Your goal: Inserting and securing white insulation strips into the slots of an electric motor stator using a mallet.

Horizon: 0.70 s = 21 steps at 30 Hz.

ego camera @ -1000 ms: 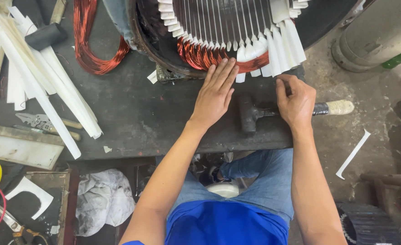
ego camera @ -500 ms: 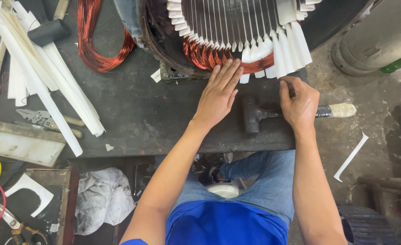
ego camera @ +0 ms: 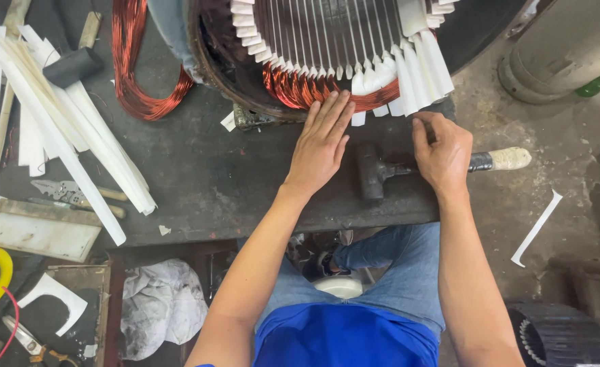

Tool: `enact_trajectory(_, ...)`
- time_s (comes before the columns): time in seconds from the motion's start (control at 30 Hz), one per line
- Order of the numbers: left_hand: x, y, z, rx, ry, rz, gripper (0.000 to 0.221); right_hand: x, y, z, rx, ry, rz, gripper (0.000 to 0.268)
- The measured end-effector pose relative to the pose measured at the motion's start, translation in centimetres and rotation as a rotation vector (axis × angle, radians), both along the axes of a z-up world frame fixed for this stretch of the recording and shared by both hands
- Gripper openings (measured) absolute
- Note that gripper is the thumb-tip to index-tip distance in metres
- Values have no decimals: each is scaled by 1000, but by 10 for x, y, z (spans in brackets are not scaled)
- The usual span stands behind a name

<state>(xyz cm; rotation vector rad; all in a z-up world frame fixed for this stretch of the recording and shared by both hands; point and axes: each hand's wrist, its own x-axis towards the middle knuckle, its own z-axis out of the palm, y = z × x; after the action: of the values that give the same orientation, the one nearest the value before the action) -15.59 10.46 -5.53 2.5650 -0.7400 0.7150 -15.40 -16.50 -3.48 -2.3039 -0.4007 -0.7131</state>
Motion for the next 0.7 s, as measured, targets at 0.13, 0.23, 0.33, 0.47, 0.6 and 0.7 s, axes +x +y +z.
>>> enact_trajectory(0.13,0,-1,0,-3,4,6,67,0,0,0,-1,8,-8,10)
enact_trajectory(0.23,0,-1,-2,-3,0,8,67,0,0,1,-1,11,-6,9)
enact_trajectory(0.33,1,-2,0,20,-36,28,64,-1,1,3,5,5,-1,9)
enact_trajectory(0.47,7,-7,3,25,-169,116,63,-1,0,3,10,-12,13,9)
enact_trajectory(0.6,13,-13,14,42,-228,172,66,-1,0,3,11,-7,10,9)
enact_trajectory(0.7,17,-17,22,66,-261,219,68,-1,1,4,17,-11,12,8)
